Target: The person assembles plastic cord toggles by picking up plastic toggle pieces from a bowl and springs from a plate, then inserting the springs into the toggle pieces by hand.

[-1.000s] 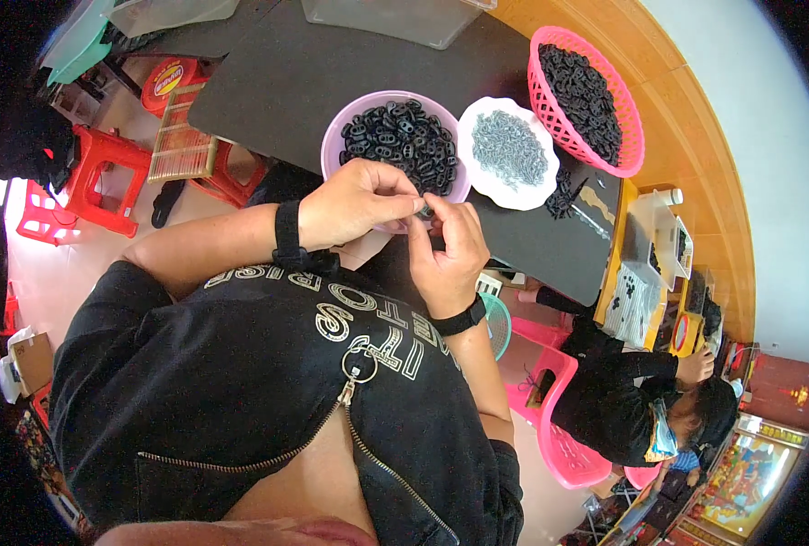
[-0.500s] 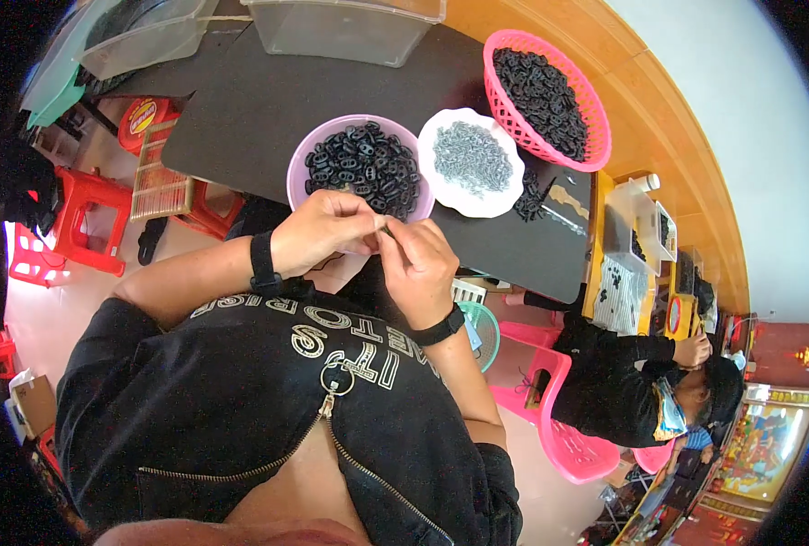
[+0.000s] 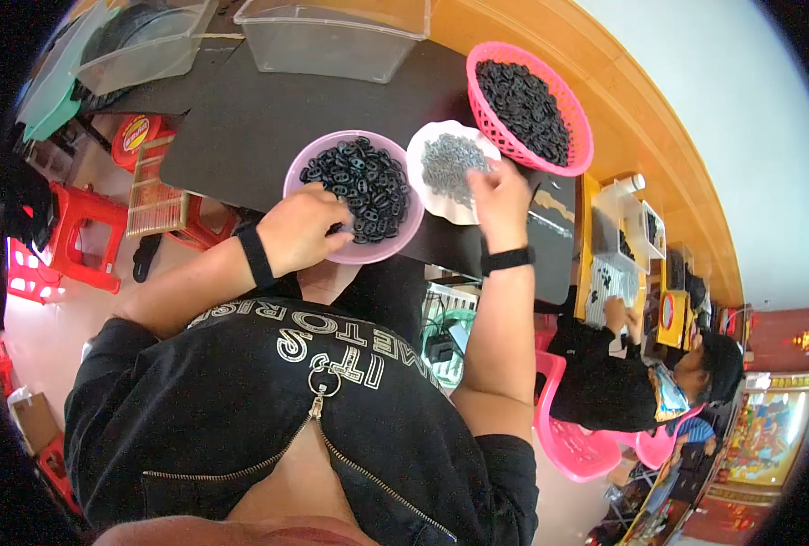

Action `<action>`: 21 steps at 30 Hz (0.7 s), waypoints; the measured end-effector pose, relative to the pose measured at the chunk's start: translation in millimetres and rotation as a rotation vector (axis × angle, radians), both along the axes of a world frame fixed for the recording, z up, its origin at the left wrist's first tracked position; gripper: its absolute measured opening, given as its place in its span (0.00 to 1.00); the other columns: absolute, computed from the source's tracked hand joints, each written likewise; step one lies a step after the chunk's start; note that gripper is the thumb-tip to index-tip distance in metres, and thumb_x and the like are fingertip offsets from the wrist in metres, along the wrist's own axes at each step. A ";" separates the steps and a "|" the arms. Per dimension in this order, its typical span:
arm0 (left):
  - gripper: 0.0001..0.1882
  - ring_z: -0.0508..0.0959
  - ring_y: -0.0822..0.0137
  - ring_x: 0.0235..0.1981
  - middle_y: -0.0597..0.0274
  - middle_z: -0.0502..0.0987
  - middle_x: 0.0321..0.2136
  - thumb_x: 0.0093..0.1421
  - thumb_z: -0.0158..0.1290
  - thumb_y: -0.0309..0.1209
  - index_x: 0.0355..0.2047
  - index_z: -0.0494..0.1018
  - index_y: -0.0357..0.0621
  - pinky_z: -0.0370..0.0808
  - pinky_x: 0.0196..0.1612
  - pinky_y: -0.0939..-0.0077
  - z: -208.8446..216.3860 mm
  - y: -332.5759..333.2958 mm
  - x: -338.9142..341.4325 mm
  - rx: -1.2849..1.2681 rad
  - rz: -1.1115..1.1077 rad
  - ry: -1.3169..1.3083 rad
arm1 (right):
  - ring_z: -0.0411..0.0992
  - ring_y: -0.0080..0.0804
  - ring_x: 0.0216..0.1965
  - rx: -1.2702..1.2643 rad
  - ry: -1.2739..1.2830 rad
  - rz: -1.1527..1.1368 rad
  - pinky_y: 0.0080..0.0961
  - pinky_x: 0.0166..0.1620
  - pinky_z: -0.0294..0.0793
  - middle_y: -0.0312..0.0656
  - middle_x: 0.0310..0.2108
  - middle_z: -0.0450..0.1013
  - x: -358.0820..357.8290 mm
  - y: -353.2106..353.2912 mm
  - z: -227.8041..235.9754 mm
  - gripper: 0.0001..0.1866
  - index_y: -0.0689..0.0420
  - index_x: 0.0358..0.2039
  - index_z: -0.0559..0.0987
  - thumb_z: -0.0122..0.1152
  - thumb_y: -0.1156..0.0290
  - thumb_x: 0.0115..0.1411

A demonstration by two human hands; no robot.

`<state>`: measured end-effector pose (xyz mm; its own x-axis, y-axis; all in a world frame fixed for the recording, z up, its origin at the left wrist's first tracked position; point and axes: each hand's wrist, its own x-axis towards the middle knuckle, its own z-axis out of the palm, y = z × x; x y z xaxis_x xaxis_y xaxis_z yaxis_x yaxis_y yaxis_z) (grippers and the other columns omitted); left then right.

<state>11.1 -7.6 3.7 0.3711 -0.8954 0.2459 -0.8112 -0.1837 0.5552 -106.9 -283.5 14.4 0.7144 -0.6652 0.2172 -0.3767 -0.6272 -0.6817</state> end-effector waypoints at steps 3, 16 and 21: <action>0.07 0.73 0.54 0.36 0.54 0.75 0.26 0.49 0.55 0.31 0.26 0.76 0.41 0.71 0.42 0.63 -7.5 -2.2 2.7 0.084 -0.051 -0.064 | 0.74 0.46 0.35 -0.298 0.309 0.049 0.36 0.41 0.72 0.51 0.31 0.75 -1.8 16.9 -17.8 0.17 0.60 0.38 0.78 0.61 0.65 0.49; 0.03 0.75 0.52 0.33 0.52 0.74 0.25 0.48 0.52 0.25 0.24 0.75 0.40 0.72 0.39 0.62 -20.0 -12.9 8.3 0.140 -0.119 0.007 | 0.72 0.48 0.32 -0.373 0.153 -0.024 0.38 0.37 0.72 0.50 0.26 0.73 7.5 23.1 -33.6 0.05 0.61 0.26 0.76 0.59 0.75 0.48; 0.04 0.75 0.50 0.32 0.51 0.74 0.25 0.49 0.51 0.25 0.25 0.75 0.40 0.72 0.38 0.60 -16.6 -13.5 7.9 0.166 -0.107 0.028 | 0.73 0.43 0.27 -0.282 -0.112 -0.048 0.33 0.33 0.72 0.48 0.25 0.73 4.7 19.7 -32.1 0.05 0.61 0.27 0.76 0.61 0.76 0.48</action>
<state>19.0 -21.1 -12.9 0.2764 -0.9575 0.0824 -0.8158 -0.1885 0.5468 -102.2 -263.8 -17.7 0.6447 -0.6000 0.4737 -0.3430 -0.7808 -0.5222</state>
